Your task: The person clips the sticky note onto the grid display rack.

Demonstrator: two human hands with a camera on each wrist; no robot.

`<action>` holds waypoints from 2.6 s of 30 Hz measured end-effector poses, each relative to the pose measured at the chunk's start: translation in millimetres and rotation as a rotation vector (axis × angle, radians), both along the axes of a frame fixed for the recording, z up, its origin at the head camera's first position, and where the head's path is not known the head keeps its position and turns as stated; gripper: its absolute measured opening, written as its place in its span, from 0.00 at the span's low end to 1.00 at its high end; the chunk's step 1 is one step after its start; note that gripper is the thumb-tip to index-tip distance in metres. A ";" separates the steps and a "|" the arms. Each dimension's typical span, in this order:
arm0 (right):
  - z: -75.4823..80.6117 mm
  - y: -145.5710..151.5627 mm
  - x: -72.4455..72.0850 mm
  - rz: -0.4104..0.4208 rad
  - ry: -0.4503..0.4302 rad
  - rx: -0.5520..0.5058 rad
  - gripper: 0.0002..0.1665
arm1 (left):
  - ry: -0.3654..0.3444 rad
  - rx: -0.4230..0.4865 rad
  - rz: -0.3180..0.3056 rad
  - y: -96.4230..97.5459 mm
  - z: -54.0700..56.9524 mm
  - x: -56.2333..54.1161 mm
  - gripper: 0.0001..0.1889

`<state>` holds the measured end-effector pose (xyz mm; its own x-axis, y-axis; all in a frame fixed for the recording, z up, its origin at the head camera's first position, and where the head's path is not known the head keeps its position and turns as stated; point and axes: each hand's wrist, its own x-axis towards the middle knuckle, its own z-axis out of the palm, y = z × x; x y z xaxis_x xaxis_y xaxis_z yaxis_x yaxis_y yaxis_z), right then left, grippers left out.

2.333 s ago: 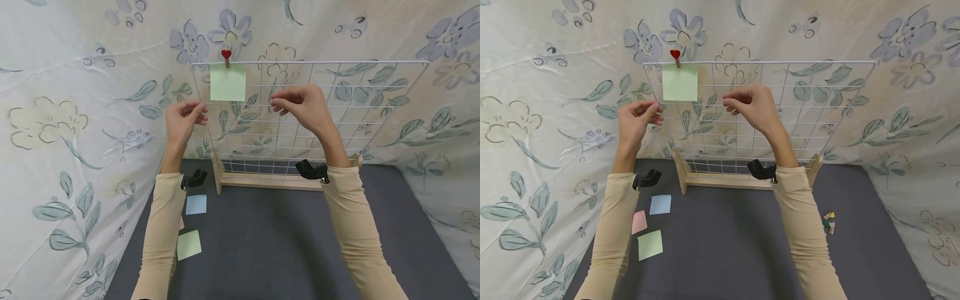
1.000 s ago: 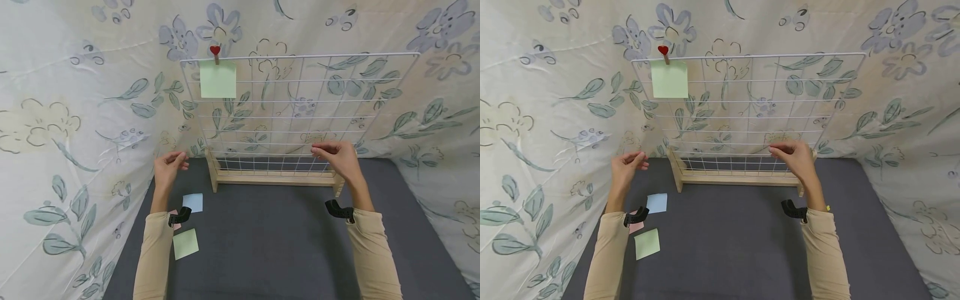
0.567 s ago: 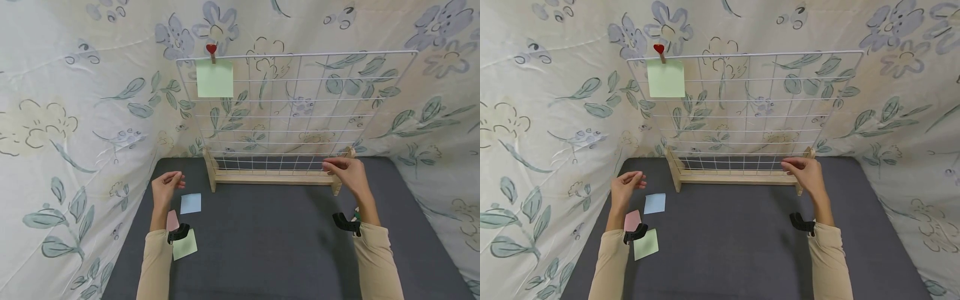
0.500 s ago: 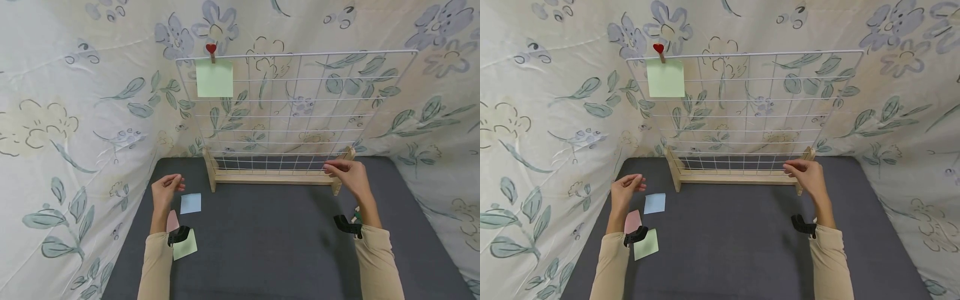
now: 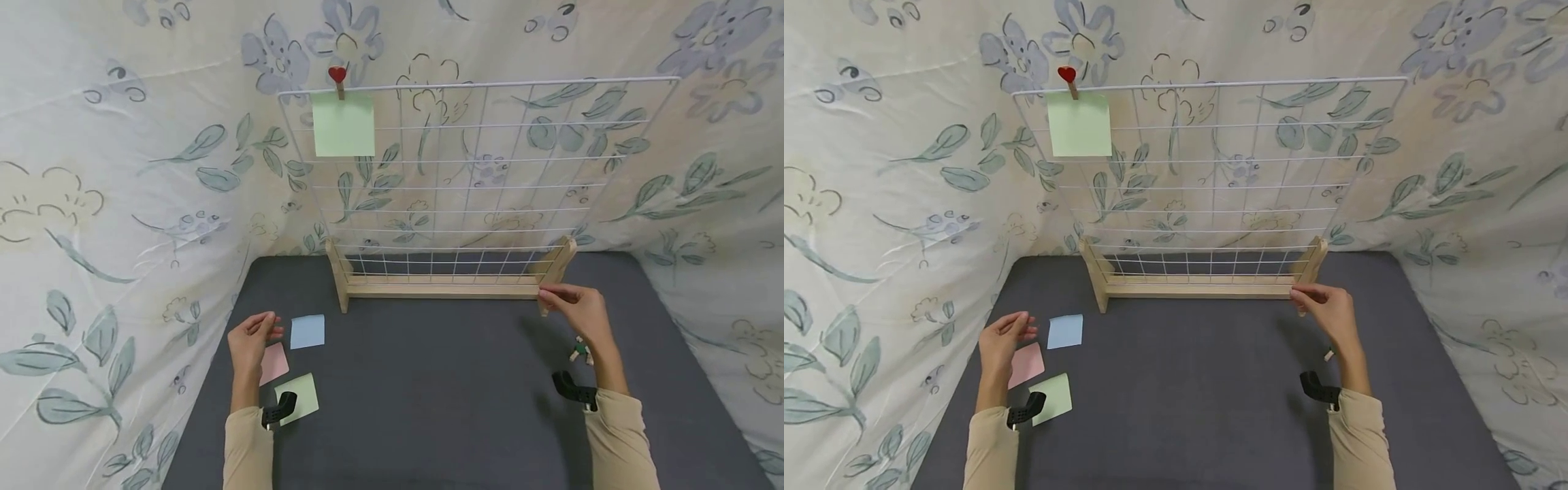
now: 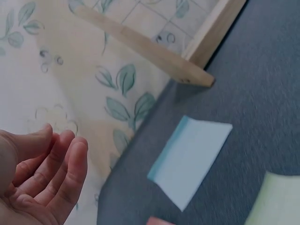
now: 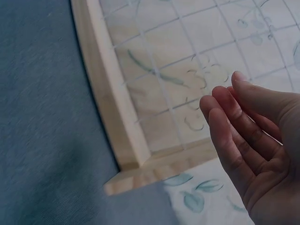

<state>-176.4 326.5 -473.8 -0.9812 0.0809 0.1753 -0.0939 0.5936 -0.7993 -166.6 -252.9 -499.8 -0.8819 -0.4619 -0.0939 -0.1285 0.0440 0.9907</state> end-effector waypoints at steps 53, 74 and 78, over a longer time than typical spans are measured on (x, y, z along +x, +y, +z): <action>-74.2 67.4 62.1 -0.360 -0.340 0.241 0.21 | -0.353 -0.338 -0.304 -29.5 -50.1 77.4 0.07; -42.7 63.5 53.9 -0.296 -0.171 0.222 0.24 | -0.186 -0.125 -0.303 -13.4 -34.0 53.9 0.15; -46.4 59.2 44.5 -0.310 -0.165 0.189 0.26 | -0.138 -0.104 -0.274 -5.0 -33.3 47.5 0.15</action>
